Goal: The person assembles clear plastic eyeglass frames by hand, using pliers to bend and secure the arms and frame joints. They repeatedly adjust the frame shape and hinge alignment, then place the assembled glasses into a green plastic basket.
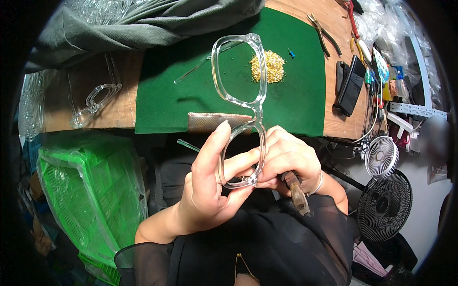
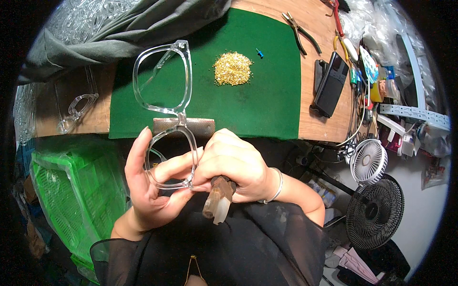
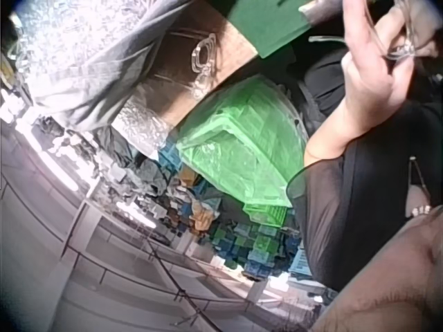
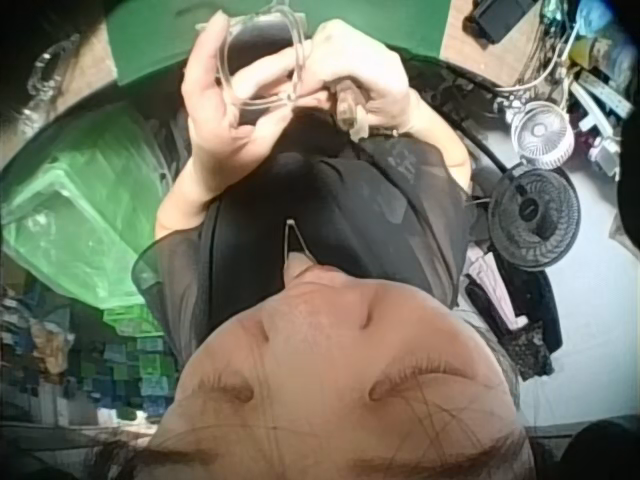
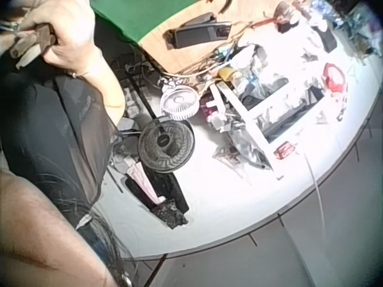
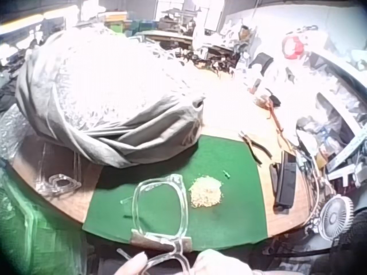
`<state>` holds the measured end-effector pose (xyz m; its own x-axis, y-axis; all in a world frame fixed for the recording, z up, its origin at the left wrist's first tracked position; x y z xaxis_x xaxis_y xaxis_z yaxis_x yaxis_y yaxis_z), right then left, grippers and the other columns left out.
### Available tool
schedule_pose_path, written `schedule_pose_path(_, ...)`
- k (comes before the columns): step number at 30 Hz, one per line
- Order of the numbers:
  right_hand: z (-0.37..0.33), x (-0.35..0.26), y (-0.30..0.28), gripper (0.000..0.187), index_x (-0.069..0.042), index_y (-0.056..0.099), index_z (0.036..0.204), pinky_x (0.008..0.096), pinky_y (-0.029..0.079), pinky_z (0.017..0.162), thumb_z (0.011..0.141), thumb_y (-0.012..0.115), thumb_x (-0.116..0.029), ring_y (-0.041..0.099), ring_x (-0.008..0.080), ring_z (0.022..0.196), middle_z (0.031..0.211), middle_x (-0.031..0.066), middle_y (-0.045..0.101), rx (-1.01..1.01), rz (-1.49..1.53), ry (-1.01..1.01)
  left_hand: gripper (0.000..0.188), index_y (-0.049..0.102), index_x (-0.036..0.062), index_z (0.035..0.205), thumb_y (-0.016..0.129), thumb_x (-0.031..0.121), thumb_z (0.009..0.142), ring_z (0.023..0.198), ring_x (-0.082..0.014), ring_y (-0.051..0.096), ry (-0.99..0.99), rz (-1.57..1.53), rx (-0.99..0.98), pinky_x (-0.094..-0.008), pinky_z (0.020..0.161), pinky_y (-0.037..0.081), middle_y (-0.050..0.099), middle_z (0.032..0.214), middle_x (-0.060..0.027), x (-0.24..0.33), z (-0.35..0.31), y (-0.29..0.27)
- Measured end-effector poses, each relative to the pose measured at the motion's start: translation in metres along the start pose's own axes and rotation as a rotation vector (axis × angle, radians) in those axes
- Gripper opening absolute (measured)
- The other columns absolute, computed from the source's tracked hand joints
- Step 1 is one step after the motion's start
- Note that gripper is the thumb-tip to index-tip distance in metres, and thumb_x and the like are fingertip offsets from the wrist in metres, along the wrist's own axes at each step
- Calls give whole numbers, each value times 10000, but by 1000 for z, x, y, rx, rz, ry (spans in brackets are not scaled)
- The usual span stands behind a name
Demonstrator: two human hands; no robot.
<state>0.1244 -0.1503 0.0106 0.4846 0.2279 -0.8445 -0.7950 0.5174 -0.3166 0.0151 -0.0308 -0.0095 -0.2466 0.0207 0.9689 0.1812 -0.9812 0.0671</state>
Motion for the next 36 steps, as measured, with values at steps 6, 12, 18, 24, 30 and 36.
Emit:
schedule_pose_path(6,3,-3,-1,168,-87,642,848,325,429,682,725,754,-111,567,205,696,783,12,629,-41,-29,31,910,36,-82,1411,640,-154,735,1086,-255,605,20,34,-17,-297,878,501,594,1183,-230,2,-1,-2)
schedule_pose_path(12,0,-3,3,221,-75,631,888,326,436,659,726,771,-130,570,220,697,797,28,627,-7,47,51,916,7,-54,1420,631,-152,756,1070,-289,611,52,-119,-23,-319,862,520,512,1273,-263,1,-2,-3)
schedule_pose_path(18,-7,-11,-8,247,-39,606,904,351,457,648,718,753,-110,575,260,708,827,77,610,-58,-152,18,1027,-83,24,1422,685,-109,753,888,-237,669,-17,-9,-114,-317,799,546,582,1159,-278,11,0,-12)
schedule_pose_path(24,-21,-10,-9,294,-26,522,891,363,462,745,646,682,-53,542,300,817,875,121,535,-371,-469,181,1065,-81,22,1419,733,-61,737,860,-228,675,63,115,-200,-292,756,552,612,1113,-261,13,-4,-13)
schedule_pose_path(30,-11,-11,-8,305,-28,523,868,378,451,772,618,689,-85,533,288,828,842,110,517,-426,-499,149,1025,-43,17,1404,737,-40,742,873,-276,671,175,232,-223,-335,779,545,629,1092,-231,10,-3,-10)
schedule_pose_path(36,-5,-14,-3,294,-35,515,828,392,446,769,589,679,-89,520,283,801,793,96,488,-429,-561,81,843,136,-23,1362,720,-37,754,900,-328,658,308,275,-201,-383,819,525,645,1063,-198,11,0,-10)
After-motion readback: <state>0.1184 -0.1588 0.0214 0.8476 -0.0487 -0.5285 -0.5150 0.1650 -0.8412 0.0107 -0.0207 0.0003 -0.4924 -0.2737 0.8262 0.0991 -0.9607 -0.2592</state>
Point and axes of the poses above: each hand's wrist, its own z-axis towards the middle knuckle, its own y-axis out of the palm, x = y × z, the point moved 3 cm from there along z, towards the middle knuckle
